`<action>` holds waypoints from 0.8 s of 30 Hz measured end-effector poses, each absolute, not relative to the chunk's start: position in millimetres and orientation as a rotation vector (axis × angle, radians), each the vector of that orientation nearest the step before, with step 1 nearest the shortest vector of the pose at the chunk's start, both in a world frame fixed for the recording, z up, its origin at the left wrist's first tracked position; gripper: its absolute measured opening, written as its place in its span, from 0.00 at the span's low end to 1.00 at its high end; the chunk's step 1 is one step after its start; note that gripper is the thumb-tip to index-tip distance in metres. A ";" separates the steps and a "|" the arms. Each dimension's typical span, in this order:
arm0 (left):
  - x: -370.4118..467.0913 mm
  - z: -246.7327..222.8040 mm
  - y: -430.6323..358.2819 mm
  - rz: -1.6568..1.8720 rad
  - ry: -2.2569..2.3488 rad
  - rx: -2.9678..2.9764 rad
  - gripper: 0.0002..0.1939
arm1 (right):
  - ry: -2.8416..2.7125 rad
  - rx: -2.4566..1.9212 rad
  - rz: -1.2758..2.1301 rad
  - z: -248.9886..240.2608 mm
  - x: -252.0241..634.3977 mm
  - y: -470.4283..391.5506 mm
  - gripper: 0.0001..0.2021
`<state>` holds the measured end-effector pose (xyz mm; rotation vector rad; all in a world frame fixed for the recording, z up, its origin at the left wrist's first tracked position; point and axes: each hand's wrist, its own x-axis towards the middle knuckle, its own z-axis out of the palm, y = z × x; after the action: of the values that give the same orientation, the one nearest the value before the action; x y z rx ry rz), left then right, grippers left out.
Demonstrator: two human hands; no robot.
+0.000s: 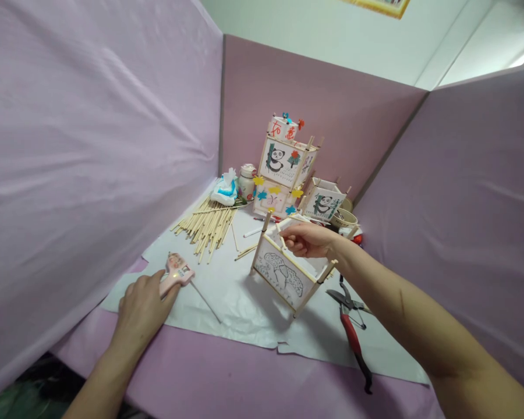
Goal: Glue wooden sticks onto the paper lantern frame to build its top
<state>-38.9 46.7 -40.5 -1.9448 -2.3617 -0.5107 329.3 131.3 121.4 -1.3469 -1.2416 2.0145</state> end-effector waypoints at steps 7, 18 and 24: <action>-38.0 -36.8 46.2 -0.492 -2.381 -1.957 0.33 | -1.239 -1.341 2.005 122.3 328.2 130.0 0.15; -36.4 -34.4 44.8 -0.466 -2.387 -1.950 0.34 | -1.275 -1.299 1.987 119.4 329.2 129.6 0.12; -36.5 -33.7 45.0 -0.454 -2.389 -1.958 0.34 | -1.280 -1.289 1.997 117.1 329.8 131.3 0.11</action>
<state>-36.5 45.0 -33.7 -1.9583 -2.3890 -0.4535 329.8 131.3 117.1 -1.2889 -1.2798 1.9967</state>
